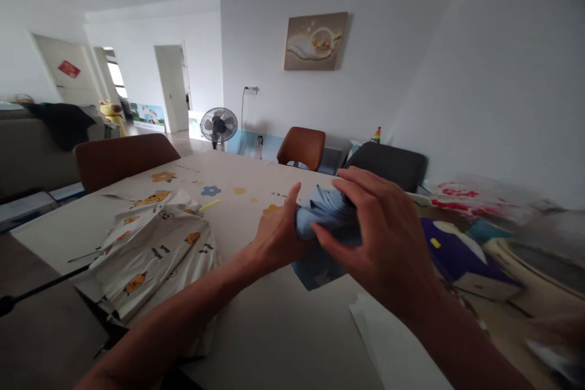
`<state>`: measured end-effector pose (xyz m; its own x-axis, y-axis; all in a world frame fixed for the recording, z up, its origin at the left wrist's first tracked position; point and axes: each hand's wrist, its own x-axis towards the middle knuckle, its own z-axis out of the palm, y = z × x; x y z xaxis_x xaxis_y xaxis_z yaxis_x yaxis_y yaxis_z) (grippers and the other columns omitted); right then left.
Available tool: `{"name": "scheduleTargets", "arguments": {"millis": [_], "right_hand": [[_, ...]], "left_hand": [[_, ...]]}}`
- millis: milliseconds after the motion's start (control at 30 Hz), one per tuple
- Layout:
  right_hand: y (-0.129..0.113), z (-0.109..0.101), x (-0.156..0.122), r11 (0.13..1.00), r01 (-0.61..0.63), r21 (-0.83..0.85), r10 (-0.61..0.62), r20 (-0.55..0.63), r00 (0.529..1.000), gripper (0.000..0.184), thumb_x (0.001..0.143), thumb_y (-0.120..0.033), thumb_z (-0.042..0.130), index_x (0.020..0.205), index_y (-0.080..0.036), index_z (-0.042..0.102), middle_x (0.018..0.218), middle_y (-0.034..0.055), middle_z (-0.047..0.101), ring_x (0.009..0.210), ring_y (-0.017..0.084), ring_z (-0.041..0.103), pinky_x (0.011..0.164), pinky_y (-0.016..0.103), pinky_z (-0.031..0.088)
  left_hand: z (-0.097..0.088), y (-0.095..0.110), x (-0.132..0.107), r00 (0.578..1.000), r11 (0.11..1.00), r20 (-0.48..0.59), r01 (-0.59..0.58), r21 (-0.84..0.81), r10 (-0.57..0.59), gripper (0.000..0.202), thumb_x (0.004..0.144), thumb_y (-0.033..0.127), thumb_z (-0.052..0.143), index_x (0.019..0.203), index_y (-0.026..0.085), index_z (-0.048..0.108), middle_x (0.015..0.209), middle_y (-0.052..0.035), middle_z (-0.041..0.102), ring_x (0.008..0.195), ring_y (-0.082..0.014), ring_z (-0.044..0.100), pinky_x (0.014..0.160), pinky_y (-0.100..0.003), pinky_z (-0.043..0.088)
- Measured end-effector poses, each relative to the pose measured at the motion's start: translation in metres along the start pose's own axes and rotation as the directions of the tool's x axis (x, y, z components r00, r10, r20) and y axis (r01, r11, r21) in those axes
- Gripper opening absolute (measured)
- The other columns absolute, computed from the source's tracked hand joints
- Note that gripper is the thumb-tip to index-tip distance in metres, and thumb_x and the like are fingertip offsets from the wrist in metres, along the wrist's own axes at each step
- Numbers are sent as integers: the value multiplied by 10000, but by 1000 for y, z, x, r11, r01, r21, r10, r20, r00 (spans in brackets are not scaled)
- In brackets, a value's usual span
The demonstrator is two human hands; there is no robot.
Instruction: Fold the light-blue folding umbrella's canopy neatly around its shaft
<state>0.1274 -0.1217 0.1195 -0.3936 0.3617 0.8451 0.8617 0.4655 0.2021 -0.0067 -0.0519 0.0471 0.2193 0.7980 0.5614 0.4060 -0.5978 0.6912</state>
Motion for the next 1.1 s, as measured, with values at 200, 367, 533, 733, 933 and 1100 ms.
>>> {"name": "scheduleTargets", "arguments": {"millis": [200, 367, 533, 733, 933, 1100], "right_hand": [[5, -3, 9, 975, 164, -147, -113, 304, 946, 191, 870, -290, 451, 854, -135, 561, 860, 119, 611, 802, 237, 587, 679, 348, 453], [15, 2, 5, 967, 154, -204, -45, 455, 889, 249, 889, -221, 395, 699, -152, 541, 696, 77, 570, 609, 170, 539, 519, 277, 361], [34, 9, 17, 957, -232, -176, 291, 554, 780, 214, 834, -235, 468, 662, -150, 562, 655, 49, 606, 592, 153, 551, 527, 254, 336], [59, 6, 34, 821, -561, 101, 330, 719, 612, 379, 856, -421, 427, 683, -135, 607, 641, 45, 622, 555, 121, 537, 516, 231, 349], [61, 11, 31, 888, -455, 61, 152, 896, 416, 435, 770, -545, 505, 621, -153, 620, 535, -7, 518, 492, 101, 425, 453, 236, 260], [53, 18, 24, 884, -462, 71, 131, 912, 390, 332, 728, -487, 571, 718, -161, 633, 655, 15, 594, 573, 119, 479, 490, 234, 298]], "left_hand": [[12, -8, -4, 992, 986, 89, -97, 136, 85, 893, 650, 289, 636, 1413, 186, 182, 948, -114, 653, 764, -251, 623, 770, -393, 447], [18, -13, -6, 969, 946, 211, -185, 266, 130, 946, 665, 348, 636, 1421, 156, 102, 925, -136, 650, 784, -263, 614, 731, -368, 445], [25, -20, -11, 945, 874, 244, -301, 380, 220, 896, 722, 319, 578, 1412, 128, 39, 917, -134, 637, 799, -245, 605, 687, -328, 440], [37, -45, -14, 826, 660, 179, -540, 522, 534, 737, 811, 112, 369, 1383, 36, -89, 832, -103, 627, 736, -197, 588, 657, -317, 443], [40, -57, -13, 712, 571, 81, -621, 537, 698, 716, 811, 80, 366, 1391, 3, -48, 823, -103, 637, 709, -181, 583, 670, -307, 454], [38, -55, -12, 697, 536, 95, -624, 569, 711, 648, 821, 79, 364, 1378, -23, 50, 787, -102, 627, 698, -184, 577, 654, -302, 452]]}}
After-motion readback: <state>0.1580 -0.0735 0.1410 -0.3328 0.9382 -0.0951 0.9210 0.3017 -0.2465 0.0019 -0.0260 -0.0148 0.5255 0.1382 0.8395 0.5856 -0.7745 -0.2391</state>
